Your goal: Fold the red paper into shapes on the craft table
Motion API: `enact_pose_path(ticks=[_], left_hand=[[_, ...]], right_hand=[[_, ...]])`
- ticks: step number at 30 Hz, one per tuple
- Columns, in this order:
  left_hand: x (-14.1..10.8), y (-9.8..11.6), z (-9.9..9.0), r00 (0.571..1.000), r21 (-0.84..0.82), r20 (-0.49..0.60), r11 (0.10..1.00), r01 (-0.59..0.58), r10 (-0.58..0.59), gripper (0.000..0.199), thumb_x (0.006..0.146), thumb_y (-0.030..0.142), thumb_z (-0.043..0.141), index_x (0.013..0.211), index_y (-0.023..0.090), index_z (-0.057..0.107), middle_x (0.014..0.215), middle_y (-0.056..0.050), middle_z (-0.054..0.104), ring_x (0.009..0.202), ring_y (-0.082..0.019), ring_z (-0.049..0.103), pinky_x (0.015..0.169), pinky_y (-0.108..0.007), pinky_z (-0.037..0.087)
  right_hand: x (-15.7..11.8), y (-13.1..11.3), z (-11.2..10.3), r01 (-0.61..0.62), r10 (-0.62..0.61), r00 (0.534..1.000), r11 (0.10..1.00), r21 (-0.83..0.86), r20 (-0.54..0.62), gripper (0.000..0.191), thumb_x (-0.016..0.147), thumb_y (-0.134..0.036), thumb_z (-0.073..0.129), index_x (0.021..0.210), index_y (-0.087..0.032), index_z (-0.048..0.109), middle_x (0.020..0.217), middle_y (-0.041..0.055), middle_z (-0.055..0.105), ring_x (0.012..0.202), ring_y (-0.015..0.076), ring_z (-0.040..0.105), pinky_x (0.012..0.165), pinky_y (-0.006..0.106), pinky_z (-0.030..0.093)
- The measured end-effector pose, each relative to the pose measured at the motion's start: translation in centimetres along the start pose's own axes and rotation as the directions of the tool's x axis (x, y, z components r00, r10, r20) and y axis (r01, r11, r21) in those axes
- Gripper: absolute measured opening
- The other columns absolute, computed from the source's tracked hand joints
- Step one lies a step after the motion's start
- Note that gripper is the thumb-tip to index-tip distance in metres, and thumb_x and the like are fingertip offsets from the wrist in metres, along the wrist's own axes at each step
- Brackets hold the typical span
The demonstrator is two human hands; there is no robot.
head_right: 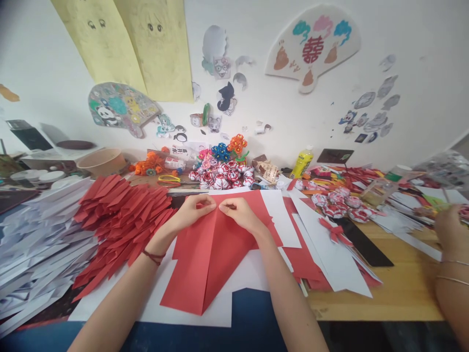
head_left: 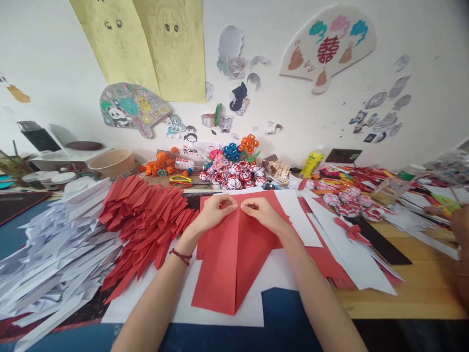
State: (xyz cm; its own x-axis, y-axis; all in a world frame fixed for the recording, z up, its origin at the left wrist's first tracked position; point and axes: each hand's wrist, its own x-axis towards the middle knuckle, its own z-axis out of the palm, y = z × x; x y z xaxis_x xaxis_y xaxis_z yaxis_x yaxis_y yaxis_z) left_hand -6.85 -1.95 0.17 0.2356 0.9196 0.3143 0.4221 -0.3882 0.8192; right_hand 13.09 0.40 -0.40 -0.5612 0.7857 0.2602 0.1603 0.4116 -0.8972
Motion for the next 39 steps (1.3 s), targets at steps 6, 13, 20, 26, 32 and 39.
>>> enact_pose_path(ticks=[6,13,20,26,32,39], left_hand=[[-0.3,0.6,0.0,0.999,0.025,0.016,0.999,0.028,-0.029,0.026,0.082,0.042,0.06,0.083,0.017,0.068,0.084,-0.003,0.069,0.082,-0.016,0.06,0.075,-0.025,0.045],[-0.4,1.1,-0.1,0.996,-0.048,0.083,0.999,-0.008,0.012,0.027,0.083,0.042,0.059,0.08,0.015,0.066,0.08,-0.003,0.066,0.076,-0.014,0.058,0.073,-0.025,0.045],[-0.3,1.1,0.1,0.997,-0.074,0.067,0.997,-0.018,0.023,0.03,0.081,0.044,0.061,0.077,0.015,0.065,0.078,-0.004,0.066,0.076,-0.015,0.058,0.074,-0.027,0.046],[-0.1,0.7,0.5,0.998,-0.1,0.005,0.993,-0.056,0.057,0.029,0.082,0.043,0.061,0.08,0.014,0.065,0.078,-0.004,0.066,0.076,-0.015,0.059,0.073,-0.026,0.046],[-0.1,0.3,0.0,0.999,0.031,-0.048,0.999,0.01,-0.009,0.027,0.081,0.041,0.062,0.083,0.016,0.07,0.082,-0.005,0.071,0.077,-0.017,0.063,0.074,-0.026,0.046],[0.2,-2.0,-0.5,0.974,0.292,-0.166,0.936,0.199,-0.155,0.023,0.075,0.042,0.066,0.082,0.021,0.071,0.077,-0.002,0.072,0.075,-0.018,0.064,0.068,-0.026,0.043]], right_hand=[[0.0,-0.2,-0.2,0.007,-0.006,0.999,0.999,-0.039,0.033,0.032,0.088,-0.045,0.056,0.076,-0.016,0.063,0.071,0.0001,0.054,0.07,0.0143,0.046,0.065,0.027,0.035],[-0.1,-0.4,-0.3,-0.014,0.017,0.998,0.999,-0.052,0.064,0.032,0.087,-0.046,0.055,0.079,-0.017,0.066,0.076,0.0019,0.06,0.073,0.016,0.051,0.067,0.028,0.038],[-0.4,-1.0,-0.1,0.002,-0.001,1.0,0.999,-0.039,0.018,0.029,0.085,-0.043,0.057,0.078,-0.018,0.068,0.076,0.0026,0.063,0.075,0.0176,0.054,0.068,0.029,0.041],[-0.3,-1.0,-0.1,0.029,-0.029,0.999,0.999,-0.027,-0.019,0.027,0.087,-0.04,0.055,0.077,-0.017,0.067,0.074,0.0017,0.061,0.072,0.0162,0.052,0.066,0.027,0.039],[-0.2,-0.5,0.2,0.092,-0.129,0.984,0.957,-0.274,-0.123,0.023,0.091,-0.031,0.05,0.075,-0.019,0.062,0.075,0.0023,0.062,0.072,0.0173,0.054,0.067,0.028,0.038],[0.4,1.4,-0.9,0.022,-0.183,0.969,0.736,-0.676,-0.169,0.022,0.091,-0.016,0.047,0.076,-0.02,0.063,0.084,0.0052,0.067,0.083,0.0204,0.056,0.078,0.033,0.034]])
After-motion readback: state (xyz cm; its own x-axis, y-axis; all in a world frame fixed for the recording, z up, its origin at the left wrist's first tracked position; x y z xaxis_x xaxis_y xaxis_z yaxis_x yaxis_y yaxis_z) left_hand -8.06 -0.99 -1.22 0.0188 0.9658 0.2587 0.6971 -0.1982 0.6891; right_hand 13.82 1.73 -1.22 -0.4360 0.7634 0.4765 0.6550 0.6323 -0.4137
